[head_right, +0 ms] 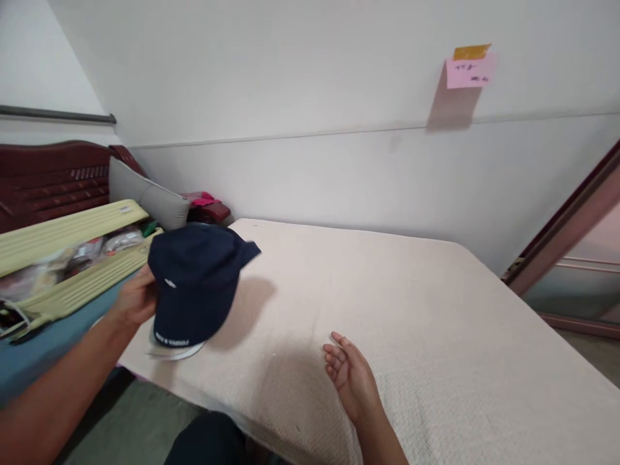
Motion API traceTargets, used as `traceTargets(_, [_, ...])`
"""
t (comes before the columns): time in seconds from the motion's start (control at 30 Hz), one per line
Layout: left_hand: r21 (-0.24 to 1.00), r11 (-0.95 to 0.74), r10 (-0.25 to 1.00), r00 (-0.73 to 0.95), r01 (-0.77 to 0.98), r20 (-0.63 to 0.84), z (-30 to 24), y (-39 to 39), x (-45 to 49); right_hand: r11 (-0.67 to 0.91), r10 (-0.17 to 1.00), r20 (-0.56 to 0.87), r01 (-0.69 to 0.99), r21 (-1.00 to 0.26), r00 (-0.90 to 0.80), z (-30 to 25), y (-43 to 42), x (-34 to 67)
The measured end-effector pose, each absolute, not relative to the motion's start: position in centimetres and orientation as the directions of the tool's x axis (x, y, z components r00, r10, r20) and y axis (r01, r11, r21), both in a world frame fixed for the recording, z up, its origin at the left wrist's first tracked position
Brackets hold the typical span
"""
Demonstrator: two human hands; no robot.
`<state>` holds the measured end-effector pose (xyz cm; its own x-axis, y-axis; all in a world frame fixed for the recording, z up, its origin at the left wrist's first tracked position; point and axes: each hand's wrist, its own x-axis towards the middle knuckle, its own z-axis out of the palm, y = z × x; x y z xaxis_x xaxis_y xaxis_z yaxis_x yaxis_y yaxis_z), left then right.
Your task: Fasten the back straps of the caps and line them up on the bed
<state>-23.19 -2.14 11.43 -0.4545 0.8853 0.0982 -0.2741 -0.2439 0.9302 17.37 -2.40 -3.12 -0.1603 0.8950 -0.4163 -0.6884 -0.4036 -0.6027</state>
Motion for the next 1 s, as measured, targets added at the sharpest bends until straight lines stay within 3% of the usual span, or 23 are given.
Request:
traceTargets(0.3, [0.980,0.060,0.801,-0.576,-0.191,-0.162,4.4,-2.0,-32.0,-0.443,0.883,-0.435,-0.625,-0.643,-0.177,-3.4,-2.6,15.7])
traceTargets(0.63, [0.986,0.141,0.790,-0.610,0.087,-0.059,4.6,-1.1,-31.8,-0.434,0.885,-0.440,-0.621,-0.653,-0.155,-3.5,-2.5,16.0])
traceTargets(0.83, [0.892,0.274,0.722,-0.689,0.360,0.056,4.1,-1.0,-32.2,-0.445,0.875,-0.465,-0.591,-0.673,-0.130,-3.5,-2.8,16.2])
traceTargets(1.0, [0.822,0.333,0.672,-0.728,0.462,0.137,3.5,-1.5,-32.4,-0.446,0.875,-0.468,-0.576,-0.685,-0.122,-3.4,-3.1,16.5])
